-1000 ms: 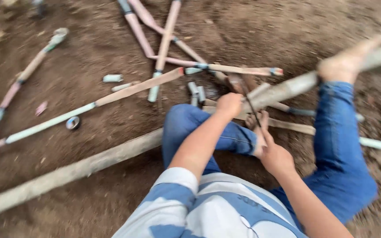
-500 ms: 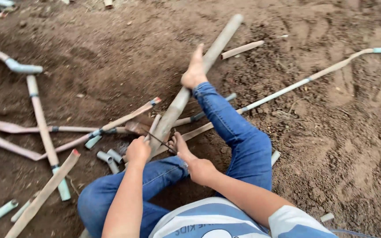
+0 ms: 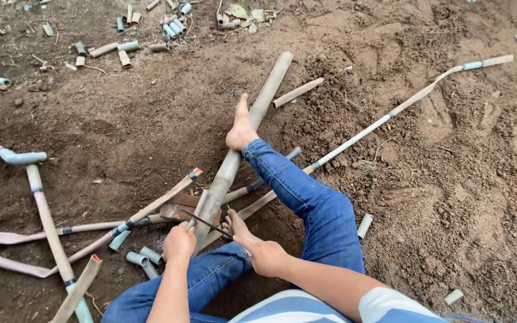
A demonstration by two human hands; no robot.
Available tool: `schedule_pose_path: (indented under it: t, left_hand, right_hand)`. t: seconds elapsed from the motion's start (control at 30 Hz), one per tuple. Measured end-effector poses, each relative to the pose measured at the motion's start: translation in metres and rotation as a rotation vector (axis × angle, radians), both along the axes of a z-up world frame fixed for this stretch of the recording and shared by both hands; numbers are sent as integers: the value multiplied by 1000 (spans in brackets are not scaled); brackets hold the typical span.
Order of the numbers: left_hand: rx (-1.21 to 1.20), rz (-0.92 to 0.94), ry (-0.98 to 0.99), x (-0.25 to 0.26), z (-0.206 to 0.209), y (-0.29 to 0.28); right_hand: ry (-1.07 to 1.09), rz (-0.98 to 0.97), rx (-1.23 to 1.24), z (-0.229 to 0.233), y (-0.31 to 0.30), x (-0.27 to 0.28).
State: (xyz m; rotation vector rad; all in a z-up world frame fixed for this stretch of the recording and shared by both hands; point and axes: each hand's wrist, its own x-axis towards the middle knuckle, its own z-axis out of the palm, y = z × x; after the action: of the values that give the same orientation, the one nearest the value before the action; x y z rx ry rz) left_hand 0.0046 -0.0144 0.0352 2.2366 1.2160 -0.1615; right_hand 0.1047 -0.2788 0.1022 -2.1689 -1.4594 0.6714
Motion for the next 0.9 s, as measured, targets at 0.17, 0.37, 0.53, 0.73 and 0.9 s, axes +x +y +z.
schedule_pose_path:
  t: [0.17, 0.37, 0.53, 0.73, 0.9]
  left_hand:
    - [15, -169, -229, 3, -27, -34]
    - [144, 8, -243, 7, -57, -14]
    - [50, 111, -208, 11, -58, -11]
    - [-108, 215, -74, 11, -3, -9]
    - [-284, 200, -162, 4, 6, 4]
  right_hand:
    - [-111, -21, -14, -50, 7, 8]
    - [-101, -24, -23, -67, 6, 23]
    - [379, -447, 228, 59, 209, 181]
    - [1131, -1065, 526, 107, 244, 231]
    - [1526, -1236, 558, 48, 265, 278]
